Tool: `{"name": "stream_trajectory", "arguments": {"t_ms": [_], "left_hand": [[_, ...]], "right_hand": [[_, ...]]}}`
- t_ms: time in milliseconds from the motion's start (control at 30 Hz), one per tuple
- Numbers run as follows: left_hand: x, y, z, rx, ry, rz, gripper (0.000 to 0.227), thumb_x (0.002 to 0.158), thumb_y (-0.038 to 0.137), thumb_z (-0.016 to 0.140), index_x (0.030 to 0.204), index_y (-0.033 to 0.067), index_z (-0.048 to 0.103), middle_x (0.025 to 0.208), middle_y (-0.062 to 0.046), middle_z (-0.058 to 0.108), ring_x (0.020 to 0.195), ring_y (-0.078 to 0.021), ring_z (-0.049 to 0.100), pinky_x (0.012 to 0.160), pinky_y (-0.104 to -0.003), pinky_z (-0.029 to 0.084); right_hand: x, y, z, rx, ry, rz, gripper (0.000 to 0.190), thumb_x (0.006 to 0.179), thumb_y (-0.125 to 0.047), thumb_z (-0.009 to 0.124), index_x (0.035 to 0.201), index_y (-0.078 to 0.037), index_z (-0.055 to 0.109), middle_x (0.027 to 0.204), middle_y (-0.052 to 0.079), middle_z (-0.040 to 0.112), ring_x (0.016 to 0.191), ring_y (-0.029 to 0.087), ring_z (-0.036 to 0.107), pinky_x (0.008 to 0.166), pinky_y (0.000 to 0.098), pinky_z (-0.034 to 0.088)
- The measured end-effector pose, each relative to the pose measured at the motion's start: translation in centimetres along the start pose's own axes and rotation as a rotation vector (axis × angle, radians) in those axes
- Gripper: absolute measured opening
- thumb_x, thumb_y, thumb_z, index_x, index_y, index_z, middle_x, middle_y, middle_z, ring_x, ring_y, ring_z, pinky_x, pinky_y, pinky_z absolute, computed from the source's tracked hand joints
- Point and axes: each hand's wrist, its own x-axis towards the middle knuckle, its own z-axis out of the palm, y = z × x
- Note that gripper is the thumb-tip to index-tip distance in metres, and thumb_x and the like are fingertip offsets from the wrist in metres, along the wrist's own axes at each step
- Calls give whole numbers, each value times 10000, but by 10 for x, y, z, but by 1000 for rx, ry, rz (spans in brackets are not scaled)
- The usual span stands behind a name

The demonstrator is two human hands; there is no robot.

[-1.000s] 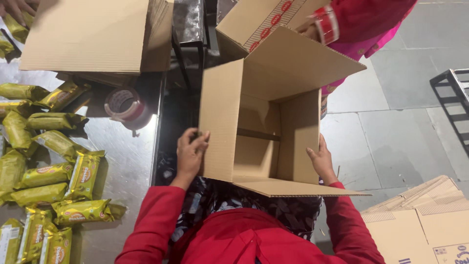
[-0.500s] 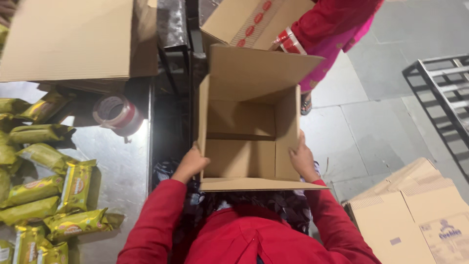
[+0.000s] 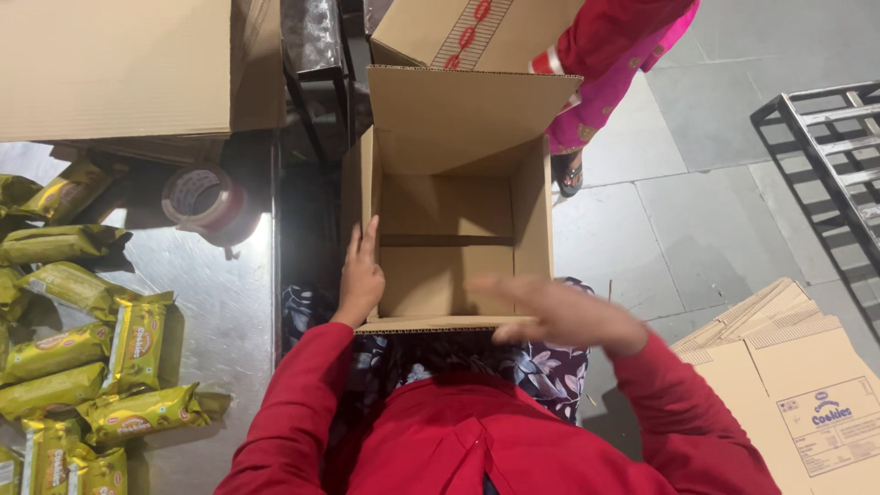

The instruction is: The person packs yellow snack packets into a cardboard box, arranging them in neat rows. They then close the box flaps and seal the box with red tape. The person repeats this process with a second box.

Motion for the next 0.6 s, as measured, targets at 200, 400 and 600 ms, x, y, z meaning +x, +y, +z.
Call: {"name": "stream_trajectory", "arguments": {"t_ms": [200,400,600], "left_hand": [[-7,3,-2,-127,128,78,904,775,-130,496,1608,106,235,1612,-185,357,1470,-398,385,1157,-428,369],[4,19,-11,-304,138,71,821,782,-156,464,1567,71,378,1597,-169,438,1475,-315,410,1189,-359,361],[74,16,-2,-407,249,228,808,789,-224,450,1545,60,421,1578,-176,481,1500,-285,416,1220,-352,336]], "right_hand": [[8,-17,43,-214,74,-182,535,844,-94,654,1370,-138,572,1226,118,704,1104,355,663,925,455,509],[0,-2,46,-382,243,-245,590,764,81,571,1296,-169,624,1087,81,729,1042,316,681,886,437,540],[48,5,11,-491,350,-166,639,733,84,580,1299,-208,626,1068,87,724,1037,333,672,869,461,530]]}}
